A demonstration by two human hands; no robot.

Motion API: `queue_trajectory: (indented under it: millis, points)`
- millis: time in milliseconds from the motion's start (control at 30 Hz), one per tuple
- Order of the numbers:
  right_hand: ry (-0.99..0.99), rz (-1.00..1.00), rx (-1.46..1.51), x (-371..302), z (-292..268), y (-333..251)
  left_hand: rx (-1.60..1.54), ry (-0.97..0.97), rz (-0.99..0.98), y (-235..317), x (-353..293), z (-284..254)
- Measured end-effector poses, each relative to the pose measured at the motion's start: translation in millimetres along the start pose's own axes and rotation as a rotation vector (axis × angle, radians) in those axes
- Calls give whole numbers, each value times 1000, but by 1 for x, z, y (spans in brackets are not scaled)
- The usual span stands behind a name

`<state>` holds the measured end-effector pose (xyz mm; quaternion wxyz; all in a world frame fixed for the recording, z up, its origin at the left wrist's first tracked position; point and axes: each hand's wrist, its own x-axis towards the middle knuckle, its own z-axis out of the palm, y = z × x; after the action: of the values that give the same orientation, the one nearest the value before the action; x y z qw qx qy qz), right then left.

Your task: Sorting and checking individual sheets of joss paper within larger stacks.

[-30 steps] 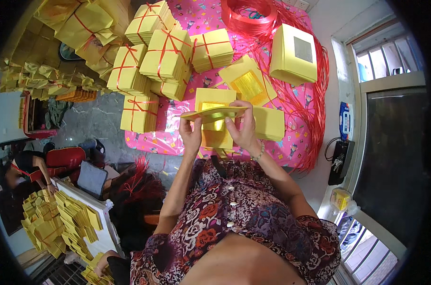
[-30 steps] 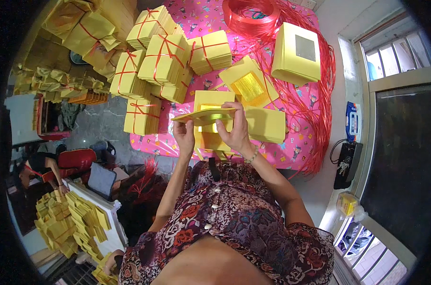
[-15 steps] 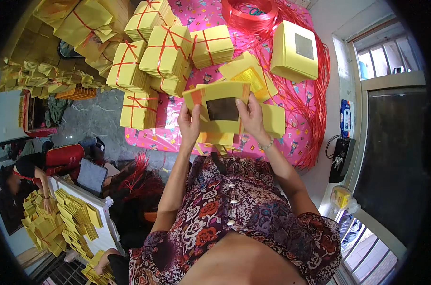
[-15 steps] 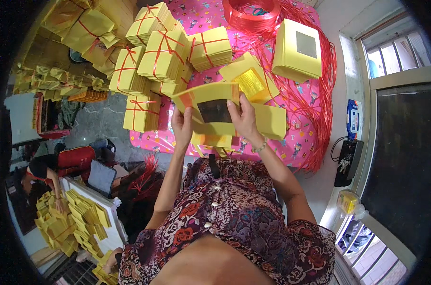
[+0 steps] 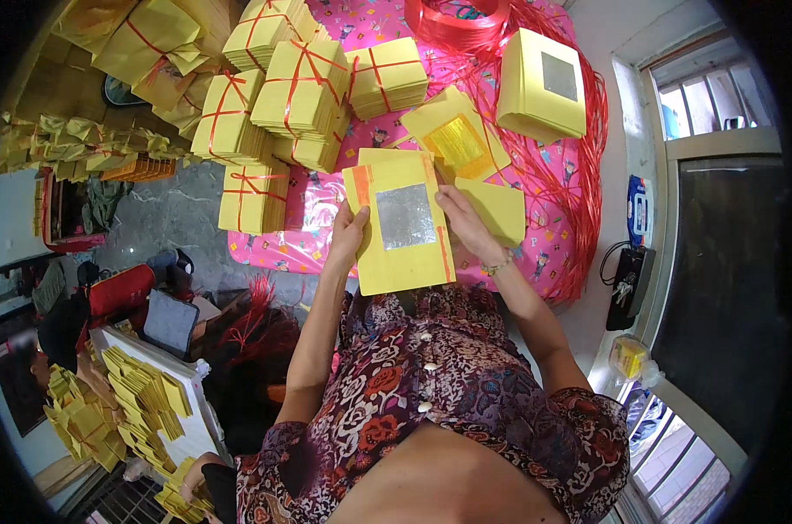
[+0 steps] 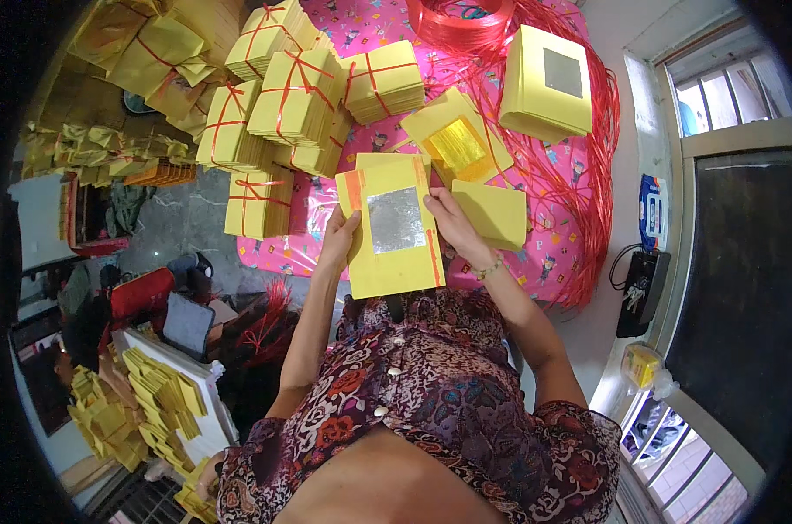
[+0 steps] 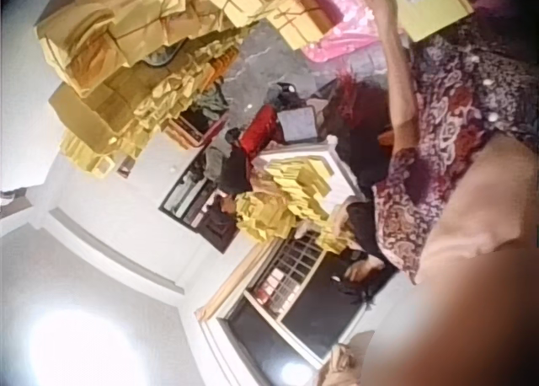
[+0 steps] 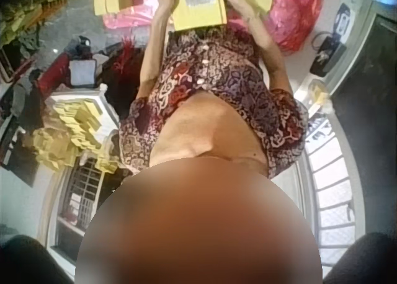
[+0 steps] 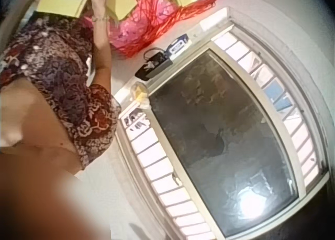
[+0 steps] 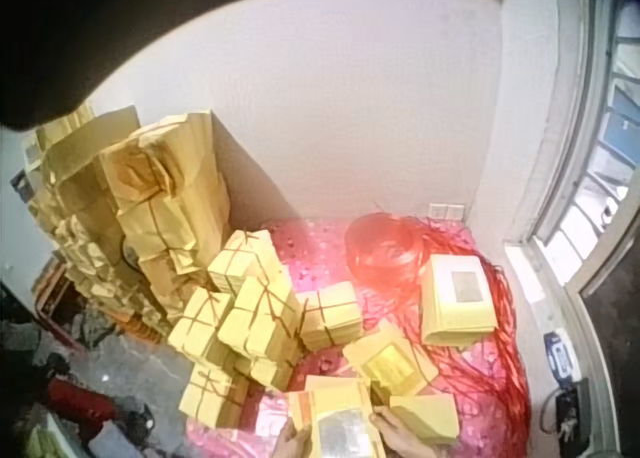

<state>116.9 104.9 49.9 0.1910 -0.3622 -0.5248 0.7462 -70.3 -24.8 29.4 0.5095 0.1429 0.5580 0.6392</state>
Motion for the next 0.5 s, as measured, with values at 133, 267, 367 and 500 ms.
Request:
queue_trajectory:
  millis: [133, 267, 367, 500]
  points:
    - [43, -130, -272, 0, 5, 24, -5, -3, -36, -4, 0, 5]
    - [33, -124, -149, -3, -9, 17, -39, 21, -96, 0, 1, 1]
    - [30, -55, -202, -17, -20, -1, -116, 47, -208, 3, 2, -6]
    - [53, -538, -875, -33, -13, -16, -102, 124, -307, -2, 2, -9]
